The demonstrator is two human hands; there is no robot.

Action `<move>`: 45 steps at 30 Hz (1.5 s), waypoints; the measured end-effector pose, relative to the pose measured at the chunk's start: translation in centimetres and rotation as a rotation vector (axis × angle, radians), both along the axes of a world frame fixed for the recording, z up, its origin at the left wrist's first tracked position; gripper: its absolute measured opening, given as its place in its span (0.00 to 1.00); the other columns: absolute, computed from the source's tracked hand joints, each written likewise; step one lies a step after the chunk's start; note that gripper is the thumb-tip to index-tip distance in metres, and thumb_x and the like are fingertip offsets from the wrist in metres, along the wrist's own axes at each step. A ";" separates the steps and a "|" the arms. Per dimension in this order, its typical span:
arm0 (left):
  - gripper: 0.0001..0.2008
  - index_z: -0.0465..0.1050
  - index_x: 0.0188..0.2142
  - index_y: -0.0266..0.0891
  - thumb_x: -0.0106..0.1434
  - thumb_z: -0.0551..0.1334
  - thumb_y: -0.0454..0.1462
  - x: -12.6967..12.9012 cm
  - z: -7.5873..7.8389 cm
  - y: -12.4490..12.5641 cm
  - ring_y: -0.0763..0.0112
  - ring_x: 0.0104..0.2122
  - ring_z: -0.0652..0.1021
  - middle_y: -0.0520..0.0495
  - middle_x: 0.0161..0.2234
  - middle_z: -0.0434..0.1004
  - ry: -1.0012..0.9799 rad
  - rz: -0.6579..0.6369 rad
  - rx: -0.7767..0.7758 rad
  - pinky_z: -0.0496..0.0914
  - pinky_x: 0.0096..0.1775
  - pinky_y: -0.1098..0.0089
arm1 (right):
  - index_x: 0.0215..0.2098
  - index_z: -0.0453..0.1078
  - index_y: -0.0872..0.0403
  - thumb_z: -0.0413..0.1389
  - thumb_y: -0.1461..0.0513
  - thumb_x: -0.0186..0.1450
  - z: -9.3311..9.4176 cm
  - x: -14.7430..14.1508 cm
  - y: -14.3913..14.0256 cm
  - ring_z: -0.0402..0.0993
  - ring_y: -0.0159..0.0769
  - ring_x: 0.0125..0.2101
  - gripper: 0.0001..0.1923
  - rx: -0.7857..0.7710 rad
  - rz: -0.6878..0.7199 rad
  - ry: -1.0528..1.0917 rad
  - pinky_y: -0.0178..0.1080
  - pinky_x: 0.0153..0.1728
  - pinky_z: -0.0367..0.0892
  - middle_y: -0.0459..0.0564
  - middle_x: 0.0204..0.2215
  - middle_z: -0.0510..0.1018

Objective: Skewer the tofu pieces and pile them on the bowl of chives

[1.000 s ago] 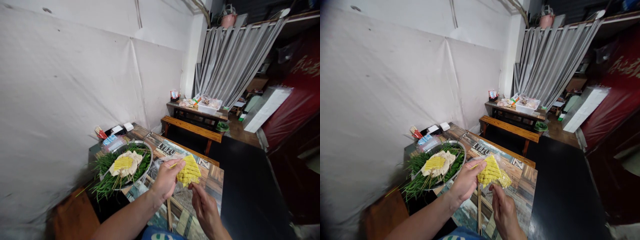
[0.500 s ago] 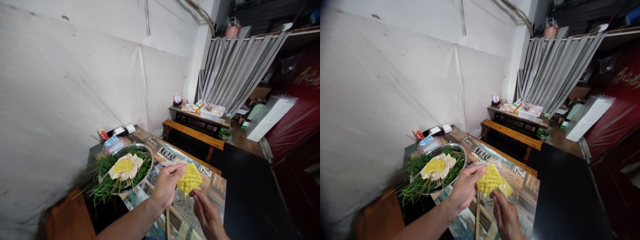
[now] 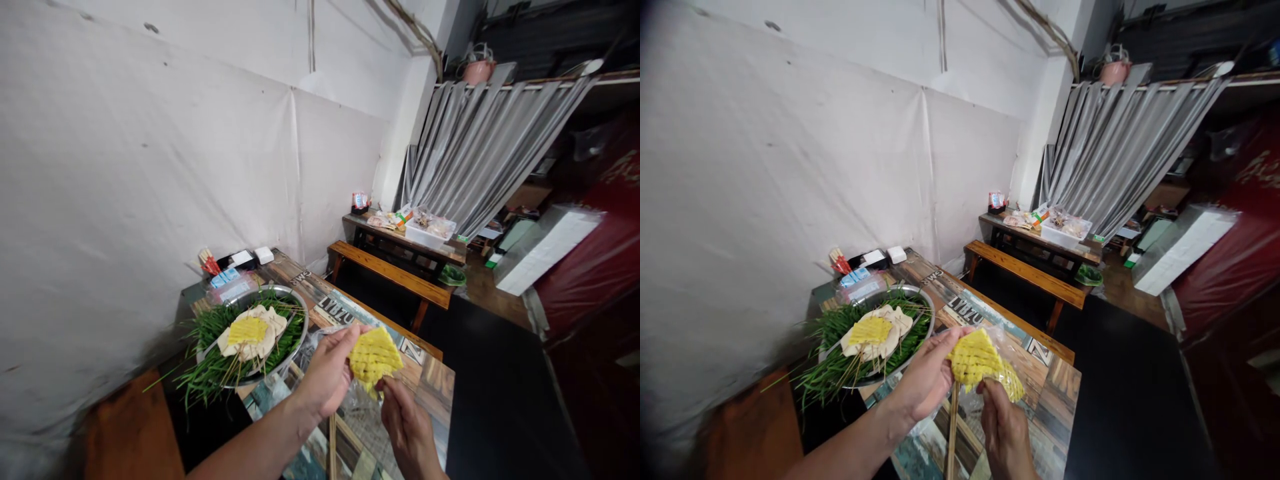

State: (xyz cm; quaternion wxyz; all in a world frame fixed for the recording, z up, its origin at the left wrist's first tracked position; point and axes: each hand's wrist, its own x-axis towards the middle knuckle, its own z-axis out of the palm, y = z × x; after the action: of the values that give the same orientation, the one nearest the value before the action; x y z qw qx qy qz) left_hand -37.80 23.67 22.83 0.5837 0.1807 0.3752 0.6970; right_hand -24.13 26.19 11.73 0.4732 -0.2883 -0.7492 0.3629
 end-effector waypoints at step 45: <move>0.05 0.78 0.30 0.40 0.54 0.62 0.33 -1.5 0.1 -3.7 0.66 0.32 0.79 0.45 0.32 0.80 0.736 0.104 0.251 0.73 0.36 0.70 | 0.27 0.64 0.53 0.45 0.67 0.64 -0.6 -3.2 0.0 0.66 0.29 0.18 0.10 0.330 -0.048 0.028 0.31 0.20 0.62 0.43 0.17 0.70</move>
State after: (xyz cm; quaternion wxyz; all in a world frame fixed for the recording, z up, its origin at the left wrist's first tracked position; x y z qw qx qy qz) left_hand -39.34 19.96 22.89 0.3476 0.4694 0.4796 0.6548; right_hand -27.37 26.22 11.14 0.5331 -0.2193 -0.7849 0.2273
